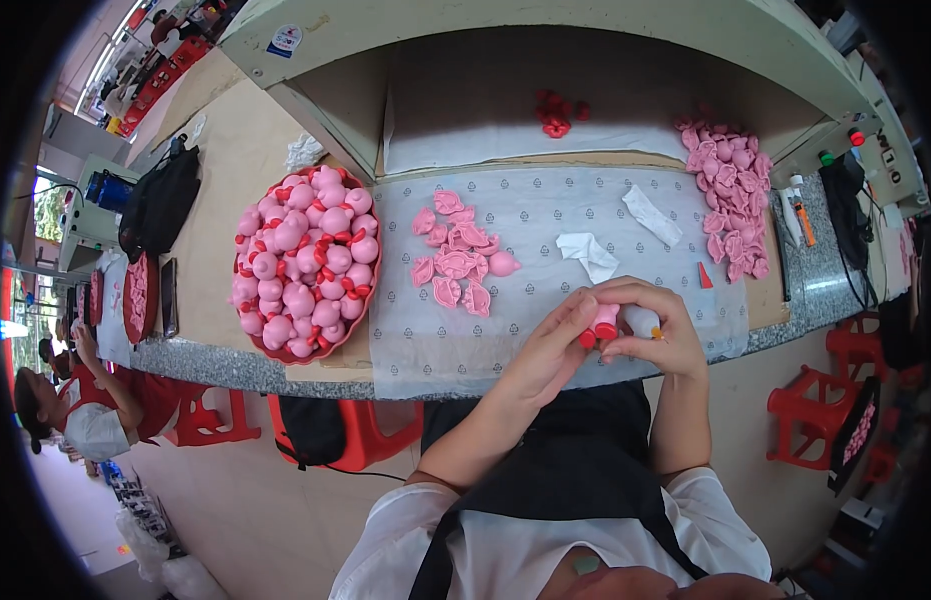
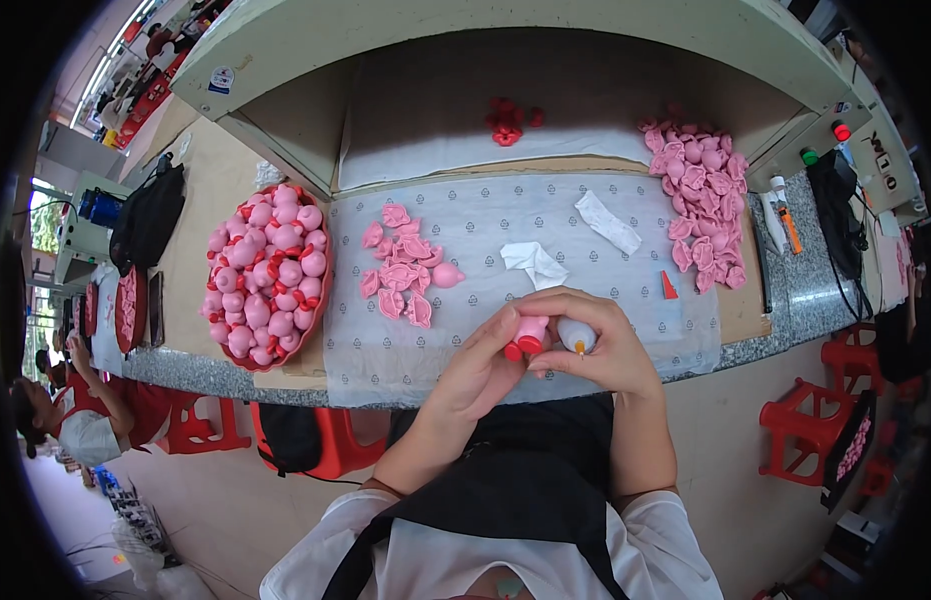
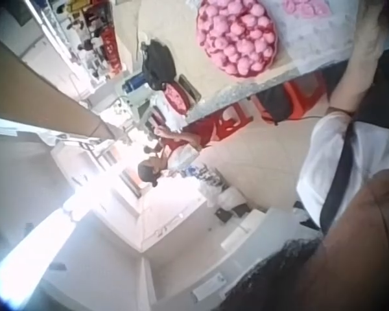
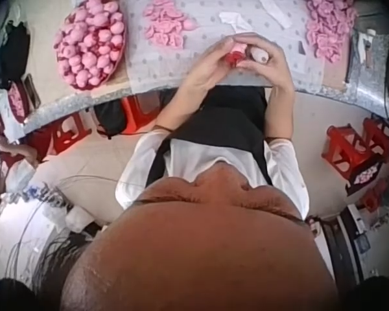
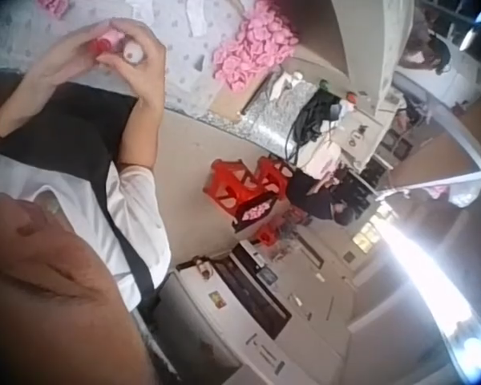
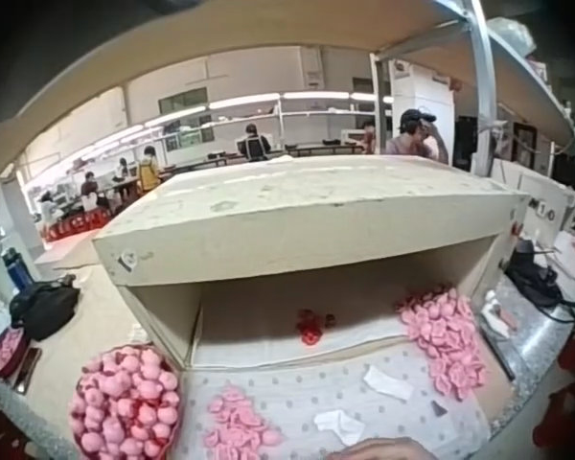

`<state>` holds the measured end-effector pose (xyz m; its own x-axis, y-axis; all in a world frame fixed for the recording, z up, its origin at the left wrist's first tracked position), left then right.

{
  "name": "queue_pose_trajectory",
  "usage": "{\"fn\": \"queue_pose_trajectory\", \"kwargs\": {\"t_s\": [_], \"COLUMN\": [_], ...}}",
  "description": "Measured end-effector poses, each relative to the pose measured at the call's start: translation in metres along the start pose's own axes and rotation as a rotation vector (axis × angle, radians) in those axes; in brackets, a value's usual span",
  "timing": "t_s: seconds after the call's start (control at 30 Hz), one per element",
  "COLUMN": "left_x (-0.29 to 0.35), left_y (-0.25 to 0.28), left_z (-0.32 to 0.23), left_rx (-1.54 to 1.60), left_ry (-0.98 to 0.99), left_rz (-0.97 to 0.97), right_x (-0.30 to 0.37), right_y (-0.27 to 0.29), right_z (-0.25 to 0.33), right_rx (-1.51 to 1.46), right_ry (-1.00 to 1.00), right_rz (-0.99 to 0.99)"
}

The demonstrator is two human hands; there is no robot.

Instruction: Applying glue to and assembling small pink plastic toy components at a factory workstation.

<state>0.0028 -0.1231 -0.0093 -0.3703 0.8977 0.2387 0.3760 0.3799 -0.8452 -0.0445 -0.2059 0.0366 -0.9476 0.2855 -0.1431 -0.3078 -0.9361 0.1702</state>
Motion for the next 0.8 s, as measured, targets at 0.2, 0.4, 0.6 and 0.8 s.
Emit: {"fn": "queue_pose_trajectory", "kwargs": {"t_s": [0.2, 0.4, 0.6, 0.8], "left_x": [0.002, 0.007, 0.007, 0.007], "left_y": [-0.005, -0.014, -0.011, -0.004], "left_z": [0.008, 0.01, 0.014, 0.019], "left_rx": [0.124, 0.162, 0.208, 0.355], "left_ry": [0.127, 0.153, 0.195, 0.244], "left_rz": [0.305, 0.318, 0.242, 0.248], "right_x": [0.006, 0.006, 0.005, 0.008], "right_y": [0.002, 0.0, 0.0, -0.007], "right_z": [-0.019, -0.007, 0.017, 0.028], "right_rx": [-0.363, -0.237, 0.115, 0.289], "right_ry": [-0.252, -0.13, 0.124, 0.223], "right_rz": [-0.027, -0.066, -0.093, -0.158]}}
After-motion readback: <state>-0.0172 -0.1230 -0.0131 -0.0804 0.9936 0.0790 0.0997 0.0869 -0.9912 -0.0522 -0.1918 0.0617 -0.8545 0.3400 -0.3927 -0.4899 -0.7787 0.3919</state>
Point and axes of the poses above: each hand's wrist, its own x-axis away from the middle knuckle, its own y-axis out of the back of the hand, z = x × y, the point moved 6 cm from there along -x, towards the middle knuckle, and after that the axes turned 5 degrees about -y, right-handed, at the moved point
